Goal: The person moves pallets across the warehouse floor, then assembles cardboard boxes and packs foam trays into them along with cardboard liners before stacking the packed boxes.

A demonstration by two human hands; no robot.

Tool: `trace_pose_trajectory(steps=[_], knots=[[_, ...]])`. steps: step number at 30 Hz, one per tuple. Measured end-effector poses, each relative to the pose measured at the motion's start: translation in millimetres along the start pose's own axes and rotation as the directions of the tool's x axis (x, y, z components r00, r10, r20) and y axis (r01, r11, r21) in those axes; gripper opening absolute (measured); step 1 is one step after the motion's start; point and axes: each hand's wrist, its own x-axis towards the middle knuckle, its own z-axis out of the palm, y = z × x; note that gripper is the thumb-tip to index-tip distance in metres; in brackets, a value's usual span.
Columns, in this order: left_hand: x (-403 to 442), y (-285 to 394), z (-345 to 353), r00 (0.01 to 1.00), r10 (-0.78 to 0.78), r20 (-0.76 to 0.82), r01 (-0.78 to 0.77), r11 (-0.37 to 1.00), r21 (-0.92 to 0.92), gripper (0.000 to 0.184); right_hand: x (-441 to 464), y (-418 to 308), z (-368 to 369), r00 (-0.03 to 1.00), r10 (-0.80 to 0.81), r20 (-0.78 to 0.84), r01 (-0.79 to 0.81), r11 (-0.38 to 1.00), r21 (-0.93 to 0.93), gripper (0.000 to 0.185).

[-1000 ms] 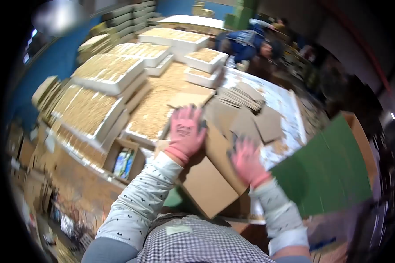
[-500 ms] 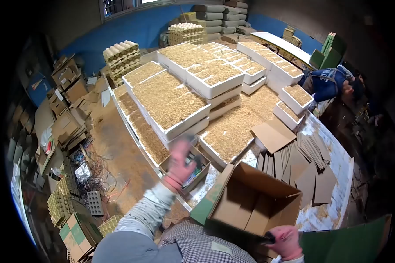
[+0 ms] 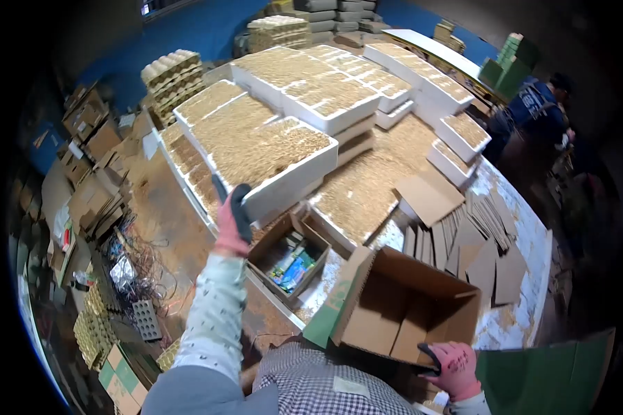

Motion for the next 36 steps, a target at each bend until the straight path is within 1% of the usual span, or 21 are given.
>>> trace_pose_trajectory(steps=[1, 2, 4, 5, 7, 8, 10, 11, 13, 14, 16, 19, 22, 24, 25, 26, 28, 30, 32, 34, 36], knots=[[-25.4, 19.9, 8.2, 0.998, -0.058, -0.016, 0.055, 0.987, -0.151, 0.027, 0.0, -2.5, -2.4, 0.998, -0.017, -0.058, 0.016, 1.0, -0.019, 0.063], [-53.2, 47.1, 22.8, 0.997, 0.074, 0.022, -0.074, 0.997, 0.018, 0.025, -4.1, -1.0, -5.1, 0.994, -0.024, -0.107, 0.02, 0.999, -0.041, 0.067], [-78.9, 82.1, 44.9, 0.935, -0.281, 0.214, 0.347, 0.842, -0.413, 0.025, -13.2, 13.6, -0.1, 0.987, -0.055, -0.151, 0.076, 0.987, 0.14, 0.085], [-94.0, 79.9, 51.3, 0.926, -0.278, 0.255, 0.364, 0.832, -0.418, 0.024, -15.7, 21.2, 4.0, 0.985, 0.01, -0.172, 0.065, 0.903, 0.424, 0.092], [-113.7, 74.0, 63.9, 0.892, -0.262, 0.37, 0.408, 0.819, -0.404, 0.019, -8.1, 29.2, 7.1, 0.966, 0.203, -0.158, 0.06, 0.418, 0.907, 0.101], [-129.4, 60.7, 75.0, 0.921, 0.04, 0.387, 0.046, 0.977, -0.209, 0.018, -3.4, 31.2, 7.2, 0.95, 0.301, -0.078, 0.075, 0.023, 0.997, 0.102], [-147.8, 55.1, 90.9, 0.791, -0.159, 0.591, 0.353, 0.907, -0.23, 0.019, -2.6, 52.3, -1.9, 0.96, 0.171, -0.224, 0.27, -0.332, 0.904, 0.092], [-164.8, 67.4, 106.7, 0.738, -0.008, 0.674, 0.267, 0.922, -0.282, 0.035, -6.6, 49.7, 0.7, 0.916, 0.291, -0.277, 0.333, -0.164, 0.929, 0.083], [-178.6, 84.2, 126.7, 0.659, -0.278, 0.699, 0.476, 0.874, -0.101, 0.053, -15.3, 43.9, 6.1, 0.776, 0.512, -0.369, 0.308, 0.204, 0.929, 0.067], [-185.8, 93.0, 136.5, 0.599, -0.406, 0.69, 0.572, 0.82, -0.014, 0.063, -31.5, 46.4, 10.6, 0.763, 0.571, -0.305, 0.251, 0.172, 0.952, 0.059], [-188.1, 59.9, 119.9, 0.688, -0.089, 0.72, 0.025, 0.995, 0.099, 0.059, -60.4, 40.7, 9.1, 0.718, 0.655, -0.235, 0.185, 0.146, 0.972, 0.05], [-204.5, 51.9, 126.5, 0.673, 0.049, 0.738, -0.35, 0.9, 0.259, 0.058, -78.6, 12.6, -24.2, 0.715, 0.673, -0.192, 0.012, 0.264, 0.965, 0.039], [-208.3, 45.3, 121.6, 0.816, -0.092, 0.571, -0.042, 0.975, 0.216, 0.061, -57.8, -1.5, -34.3, 0.804, 0.586, -0.103, -0.16, 0.381, 0.911, 0.032], [-173.2, 23.7, 98.3, 0.867, -0.077, 0.492, -0.114, 0.931, 0.347, 0.062, -28.6, -10.7, -31.7, 0.826, 0.556, 0.089, -0.176, 0.105, 0.979, 0.056], [-145.7, -3.5, 74.5, 0.787, 0.238, 0.569, -0.58, 0.599, 0.552, 0.052, -18.0, -4.0, -39.1, 0.837, 0.507, 0.205, -0.357, 0.223, 0.907, 0.052], [-123.3, -20.1, 51.1, 0.821, 0.032, 0.57, -0.556, 0.271, 0.786, 0.047, -17.4, 4.2, -42.6, 0.81, 0.485, 0.328, -0.516, 0.326, 0.792, 0.049], [-100.1, -52.9, 21.1, 0.832, -0.251, 0.495, -0.528, -0.085, 0.845, 0.049, -15.8, 32.3, 6.6, 0.938, 0.345, -0.012, -0.335, 0.918, 0.211, 0.041], [-91.5, -71.7, 24.5, 0.814, -0.543, 0.205, -0.43, -0.326, 0.842, 0.034, 1.4, 34.8, 31.8, 0.966, 0.254, -0.05, -0.252, 0.966, 0.05, 0.04], [-80.4, -91.2, 21.2, 0.788, -0.564, 0.247, -0.491, -0.334, 0.804, 0.029, 29.4, 27.7, 30.8, 0.907, 0.416, 0.068, -0.412, 0.909, -0.068, 0.03], [-77.8, -87.4, 28.1, 0.794, -0.541, 0.278, -0.52, -0.367, 0.771, 0.027, 42.3, 13.2, -2.1, 0.911, 0.244, 0.331, -0.141, 0.941, -0.306, 0.023], [-72.2, -89.2, 11.6, 0.807, -0.465, 0.364, -0.549, -0.363, 0.752, 0.026, 38.5, 38.3, -18.8, 0.971, 0.223, -0.079, -0.223, 0.975, 0.011, 0.026]])
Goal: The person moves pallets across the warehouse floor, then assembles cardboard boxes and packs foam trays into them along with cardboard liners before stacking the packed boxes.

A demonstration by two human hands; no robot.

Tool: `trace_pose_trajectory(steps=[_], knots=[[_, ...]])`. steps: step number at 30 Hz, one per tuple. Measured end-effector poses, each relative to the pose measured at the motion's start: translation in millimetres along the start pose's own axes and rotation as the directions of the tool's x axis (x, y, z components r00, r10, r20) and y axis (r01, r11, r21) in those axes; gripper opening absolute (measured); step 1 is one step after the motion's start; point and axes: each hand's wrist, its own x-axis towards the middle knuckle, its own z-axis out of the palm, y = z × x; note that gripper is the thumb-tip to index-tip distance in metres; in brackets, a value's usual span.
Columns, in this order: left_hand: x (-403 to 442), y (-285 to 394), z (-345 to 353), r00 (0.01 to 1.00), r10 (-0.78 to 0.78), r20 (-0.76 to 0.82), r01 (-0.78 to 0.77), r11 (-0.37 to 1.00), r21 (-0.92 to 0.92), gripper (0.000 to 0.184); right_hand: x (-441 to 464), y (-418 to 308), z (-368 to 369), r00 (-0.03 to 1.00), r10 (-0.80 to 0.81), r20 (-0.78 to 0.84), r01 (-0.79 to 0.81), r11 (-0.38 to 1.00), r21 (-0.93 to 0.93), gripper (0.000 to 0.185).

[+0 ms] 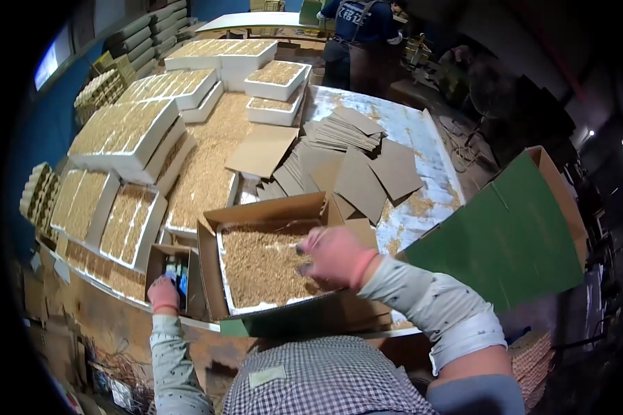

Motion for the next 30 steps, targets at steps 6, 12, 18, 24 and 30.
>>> trace_pose_trajectory(steps=[6, 12, 18, 24, 30], knots=[[-16.8, -22.5, -40.5, 0.978, -0.208, -0.001, 0.187, 0.878, -0.44, 0.047, 56.9, 201.5, 79.8, 0.726, 0.623, -0.292, -0.495, 0.768, 0.407, 0.055], [-92.0, 79.5, -215.9, 0.68, 0.256, -0.687, -0.673, 0.589, -0.447, 0.046, 100.7, 274.1, 254.8, 0.697, 0.717, -0.01, -0.681, 0.658, -0.32, 0.086], [-102.9, 133.7, -232.6, 0.605, 0.732, -0.313, -0.795, 0.544, -0.267, 0.075, 67.6, 216.4, 91.9, 0.84, 0.421, -0.342, -0.44, 0.898, 0.024, 0.074], [-131.8, 102.1, -278.6, 0.476, 0.292, -0.83, -0.742, 0.64, -0.2, 0.066, -46.6, 116.3, -40.2, 0.424, 0.395, -0.815, 0.343, 0.763, 0.548, 0.043], [-117.9, 136.0, -250.7, 0.597, 0.786, -0.157, -0.774, 0.617, 0.145, 0.058, -21.6, 19.9, 12.0, 0.994, -0.023, 0.102, 0.032, 0.996, -0.088, 0.044]])
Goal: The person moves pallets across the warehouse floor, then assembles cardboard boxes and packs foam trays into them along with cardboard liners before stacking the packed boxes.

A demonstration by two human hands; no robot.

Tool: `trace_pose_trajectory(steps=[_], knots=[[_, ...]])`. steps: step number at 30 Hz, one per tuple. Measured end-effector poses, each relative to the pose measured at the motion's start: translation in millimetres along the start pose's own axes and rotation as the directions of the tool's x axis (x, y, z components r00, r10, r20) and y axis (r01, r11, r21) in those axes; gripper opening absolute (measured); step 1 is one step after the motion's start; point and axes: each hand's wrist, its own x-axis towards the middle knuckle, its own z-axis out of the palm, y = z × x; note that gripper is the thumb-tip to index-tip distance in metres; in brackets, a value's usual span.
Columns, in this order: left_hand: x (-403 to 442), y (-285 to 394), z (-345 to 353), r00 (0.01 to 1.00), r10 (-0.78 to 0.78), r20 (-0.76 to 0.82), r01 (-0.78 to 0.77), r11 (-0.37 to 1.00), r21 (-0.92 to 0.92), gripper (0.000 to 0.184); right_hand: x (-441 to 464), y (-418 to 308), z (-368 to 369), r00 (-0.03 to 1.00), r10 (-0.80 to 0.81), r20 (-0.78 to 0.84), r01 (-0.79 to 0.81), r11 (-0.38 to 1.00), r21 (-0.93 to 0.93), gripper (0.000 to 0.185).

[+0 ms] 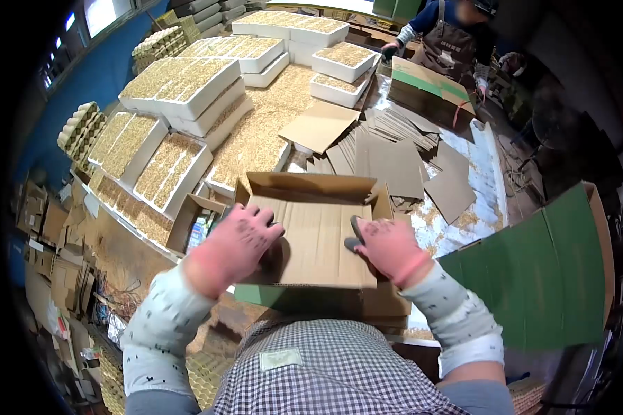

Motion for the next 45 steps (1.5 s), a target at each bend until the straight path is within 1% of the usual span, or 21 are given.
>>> trace_pose_trajectory(steps=[4, 6, 8, 10, 11, 12, 14, 16, 18, 19, 20, 21, 23, 25, 26, 28, 34, 36, 37, 39, 45], knots=[[42.7, -2.7, 58.6, 0.956, 0.027, 0.293, -0.017, 0.999, -0.037, 0.053, 32.7, -23.0, 15.6, 0.979, 0.032, 0.201, 0.061, 0.897, -0.438, 0.018], [39.7, -2.0, 49.1, 0.934, 0.015, 0.357, 0.052, 0.983, -0.178, 0.059, 26.9, -18.7, 2.0, 0.999, -0.039, -0.036, 0.031, 0.976, -0.214, 0.014], [1.7, -23.1, 32.5, 0.916, 0.338, -0.218, -0.402, 0.777, -0.485, 0.072, 6.7, 9.9, -30.5, 0.877, -0.073, -0.474, -0.049, 0.97, -0.24, 0.017], [-51.0, -49.3, 15.4, 0.97, -0.171, -0.174, -0.013, 0.677, -0.736, 0.082, -16.2, 53.5, -22.2, 0.875, 0.125, -0.467, -0.25, 0.944, -0.216, 0.016], [-63.0, -57.4, 23.2, 0.943, -0.257, -0.211, 0.03, 0.697, -0.716, 0.089, -11.9, 54.4, -19.8, 0.944, 0.322, -0.066, -0.328, 0.91, -0.253, 0.021], [-73.1, -63.7, 36.5, 0.91, -0.334, -0.246, 0.073, 0.712, -0.698, 0.096, -4.8, 47.0, -9.3, 0.997, 0.022, 0.076, -0.029, 0.995, 0.095, 0.024], [-56.2, -68.9, 121.3, 0.927, -0.348, 0.14, 0.338, 0.613, -0.714, 0.118, 19.6, 12.4, 35.5, 0.985, -0.151, 0.079, 0.133, 0.971, 0.2, 0.025], [-38.9, -69.2, 189.5, 0.922, -0.372, -0.11, 0.024, 0.337, -0.941, 0.119, 32.2, 0.3, 56.4, 0.996, -0.086, -0.028, 0.09, 0.98, 0.177, 0.023], [-45.0, -56.3, 196.0, 0.903, -0.43, -0.002, 0.074, 0.162, -0.984, 0.121, 37.1, 35.7, 83.8, 0.988, 0.147, 0.052, -0.072, 0.14, 0.987, 0.019], [-46.0, -49.2, 186.1, 0.906, -0.422, 0.032, 0.11, 0.162, -0.981, 0.121, 31.6, 49.7, 103.6, 0.931, 0.347, 0.114, -0.027, -0.246, 0.969, 0.024], [-40.7, -43.4, 180.9, 0.897, -0.441, 0.021, 0.132, 0.222, -0.966, 0.118, 20.9, 33.3, 113.0, 0.747, 0.663, 0.047, -0.004, -0.067, 0.998, 0.035], [-35.6, -37.3, 176.0, 0.888, -0.46, 0.011, 0.156, 0.279, -0.948, 0.116, 17.6, 22.6, 120.8, 0.786, 0.609, 0.108, -0.038, -0.127, 0.991, 0.04], [-29.0, 4.2, 125.0, 0.849, -0.463, 0.254, 0.195, -0.172, -0.966, 0.111, 15.5, 9.3, 141.9, 0.846, 0.481, 0.228, -0.124, -0.239, 0.963, 0.052], [-24.3, 13.1, 132.4, 0.818, -0.502, 0.28, 0.264, -0.105, -0.959, 0.106, -0.7, 1.6, 140.3, 0.908, 0.303, 0.288, -0.166, -0.372, 0.913, 0.058], [-19.6, 2.4, 178.9, 0.867, -0.498, -0.028, -0.079, -0.081, -0.994, 0.099, -31.1, -19.9, 83.1, 0.933, 0.214, 0.29, -0.2, -0.362, 0.911, 0.07], [-28.0, 12.1, 126.8, 0.934, -0.356, -0.019, -0.114, -0.247, -0.962, 0.08, -57.9, -29.6, 130.8, 0.883, 0.444, -0.15, 0.038, 0.25, 0.968, 0.086], [85.2, 69.6, 44.5, 0.986, -0.049, -0.158, -0.166, -0.308, -0.937, 0.063, -215.3, -39.2, -24.3, 0.355, 0.785, -0.509, 0.02, 0.537, 0.843, 0.091], [153.0, 100.0, -2.0, 0.935, -0.017, -0.355, -0.317, -0.49, -0.812, 0.042, -278.7, -50.3, -93.3, 0.179, 0.932, -0.316, 0.424, 0.217, 0.879, 0.086], [189.4, 119.6, -32.7, 0.908, 0.0, -0.419, -0.329, -0.621, -0.712, 0.04, -337.0, -15.7, -100.5, 0.267, 0.703, -0.659, 0.147, 0.646, 0.749, 0.072], [249.8, 153.3, -84.1, 0.904, 0.04, -0.425, -0.251, -0.756, -0.605, 0.038, -389.5, -7.1, -139.0, 0.085, 0.614, -0.785, 0.156, 0.77, 0.619, 0.061], [364.0, 254.5, -91.2, 0.702, 0.071, -0.708, -0.701, -0.104, -0.706, 0.05, -429.3, 75.0, -128.1, -0.189, 0.769, -0.611, 0.541, 0.601, 0.588, 0.049]])
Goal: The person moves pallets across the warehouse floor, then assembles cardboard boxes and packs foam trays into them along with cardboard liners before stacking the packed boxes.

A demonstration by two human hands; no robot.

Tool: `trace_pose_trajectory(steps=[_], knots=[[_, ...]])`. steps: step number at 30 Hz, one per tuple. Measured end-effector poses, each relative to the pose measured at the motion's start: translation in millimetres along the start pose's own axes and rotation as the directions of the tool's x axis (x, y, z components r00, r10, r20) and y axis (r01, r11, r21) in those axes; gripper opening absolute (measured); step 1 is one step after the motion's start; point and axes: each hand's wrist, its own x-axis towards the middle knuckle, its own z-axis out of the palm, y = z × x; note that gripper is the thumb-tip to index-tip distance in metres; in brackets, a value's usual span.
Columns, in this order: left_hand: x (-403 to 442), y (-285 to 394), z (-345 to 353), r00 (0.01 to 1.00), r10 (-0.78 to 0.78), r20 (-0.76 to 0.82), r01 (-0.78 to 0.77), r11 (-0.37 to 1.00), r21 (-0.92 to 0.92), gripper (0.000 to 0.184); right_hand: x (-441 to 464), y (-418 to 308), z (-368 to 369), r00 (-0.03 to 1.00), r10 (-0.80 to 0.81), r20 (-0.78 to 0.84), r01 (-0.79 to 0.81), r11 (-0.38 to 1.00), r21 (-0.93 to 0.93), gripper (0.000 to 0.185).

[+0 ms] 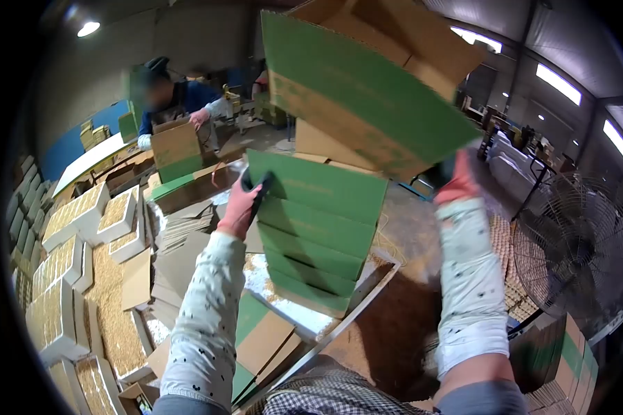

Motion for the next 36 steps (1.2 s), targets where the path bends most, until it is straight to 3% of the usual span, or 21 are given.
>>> trace_pose_trajectory(steps=[4, 6, 8, 9, 10, 13, 16, 18, 20, 21, 22, 23, 25, 26, 27, 28, 31, 32, 33, 35, 36], knots=[[-34.2, 18.5, 25.2, 0.991, 0.031, -0.13, -0.086, 0.894, -0.441, 0.059, -10.2, 88.0, -15.5, 0.913, 0.375, 0.16, -0.377, 0.926, -0.022, 0.056], [-51.0, 19.5, 24.6, 0.988, -0.033, -0.149, -0.044, 0.873, -0.486, 0.052, 9.4, 78.8, -24.3, 0.857, 0.471, 0.208, -0.329, 0.811, -0.483, 0.06], [-56.9, 27.2, 28.0, 0.977, -0.055, -0.208, -0.05, 0.884, -0.465, 0.045, 30.8, 45.0, -7.8, 0.938, 0.318, 0.135, 0.075, 0.196, -0.978, 0.054], [-54.3, 38.4, 37.6, 0.953, -0.024, -0.301, -0.096, 0.921, -0.377, 0.042, 36.2, 7.1, 17.4, 0.951, 0.213, 0.224, 0.288, -0.351, -0.891, 0.052], [-51.5, 32.1, 33.4, 0.963, 0.012, -0.269, -0.086, 0.961, -0.262, 0.039, 44.2, 28.1, 17.3, 0.878, -0.297, 0.375, 0.378, -0.05, -0.924, 0.045], [-51.8, 25.1, 12.7, 0.985, 0.063, -0.162, -0.064, 0.998, 0.0, 0.033, 58.5, 87.1, -0.8, 0.817, -0.141, 0.56, 0.532, -0.192, -0.825, 0.025], [-84.2, 4.8, -58.4, 0.936, -0.315, 0.158, 0.251, 0.91, 0.331, 0.034, 42.8, 63.5, 10.3, 0.854, -0.098, 0.511, 0.516, 0.034, -0.856, 0.028], [-139.2, -14.3, -122.7, 0.678, -0.69, 0.255, 0.213, 0.516, 0.83, 0.046, 32.0, 64.0, 7.4, 0.955, -0.153, 0.253, 0.281, 0.196, -0.94, 0.03], [-226.7, -69.4, -209.6, 0.175, -0.978, 0.111, -0.087, 0.097, 0.991, 0.062, -3.5, 77.2, 15.3, 0.955, -0.268, -0.127, 0.203, 0.903, -0.38, 0.029], [-322.1, -175.8, -287.0, 0.255, -0.965, -0.069, 0.02, -0.066, 0.998, 0.067, -30.4, 68.7, 16.2, 0.889, -0.427, -0.168, 0.224, 0.722, -0.655, 0.028], [-338.0, -124.5, -282.2, 0.43, -0.894, -0.125, 0.23, -0.025, 0.973, 0.067, -61.3, 77.0, 26.4, 0.898, -0.423, -0.12, 0.34, 0.841, -0.421, 0.032], [-340.1, -67.6, -259.9, 0.574, -0.789, -0.218, 0.414, 0.05, 0.909, 0.066, -84.6, 80.1, 41.3, 0.892, -0.453, -0.009, 0.389, 0.776, -0.496, 0.032], [-344.3, -72.7, -271.8, 0.791, -0.568, -0.225, 0.095, -0.25, 0.964, 0.062, -118.0, 76.1, 77.1, 0.845, -0.485, 0.227, 0.51, 0.601, -0.615, 0.039], [-335.8, -70.1, -268.9, 0.746, -0.559, -0.362, 0.27, -0.242, 0.932, 0.054, -117.7, 86.4, 105.4, 0.808, -0.438, 0.393, 0.588, 0.633, -0.504, 0.034], [-300.9, -8.6, -245.4, 0.886, -0.347, -0.306, 0.327, 0.0, 0.945, 0.047, -117.2, 96.8, 133.7, 0.745, -0.377, 0.55, 0.623, 0.688, -0.373, 0.035], [-273.5, 40.9, -234.1, 0.916, -0.317, -0.245, 0.268, 0.03, 0.963, 0.047, -116.3, 107.2, 162.1, 0.661, -0.305, 0.686, 0.608, 0.753, -0.25, 0.042], [-237.4, 155.2, -203.2, 0.947, -0.31, -0.079, 0.102, 0.06, 0.993, 0.055, -125.9, 153.2, 244.2, 0.425, -0.051, 0.904, 0.854, 0.352, -0.382, 0.052], [-243.1, 170.3, -190.8, 0.955, -0.29, -0.056, 0.081, 0.074, 0.994, 0.061, -129.7, 176.8, 255.2, 0.231, 0.11, 0.967, 0.926, 0.279, -0.253, 0.056], [-256.2, 179.2, -178.5, 0.962, -0.27, -0.035, 0.06, 0.086, 0.994, 0.066, -135.5, 190.9, 261.8, -0.01, 0.391, 0.92, 0.932, 0.337, -0.133, 0.062], [-292.7, 183.0, -158.9, 0.994, -0.078, -0.072, 0.076, 0.052, 0.996, 0.067, -124.4, 207.6, 264.4, -0.144, 0.441, 0.886, 0.682, 0.693, -0.234, 0.065], [-310.6, 191.1, -150.2, 0.998, -0.022, -0.052, 0.053, 0.093, 0.994, 0.06, -121.4, 210.0, 274.4, -0.133, 0.422, 0.897, 0.73, 0.654, -0.199, 0.064]])
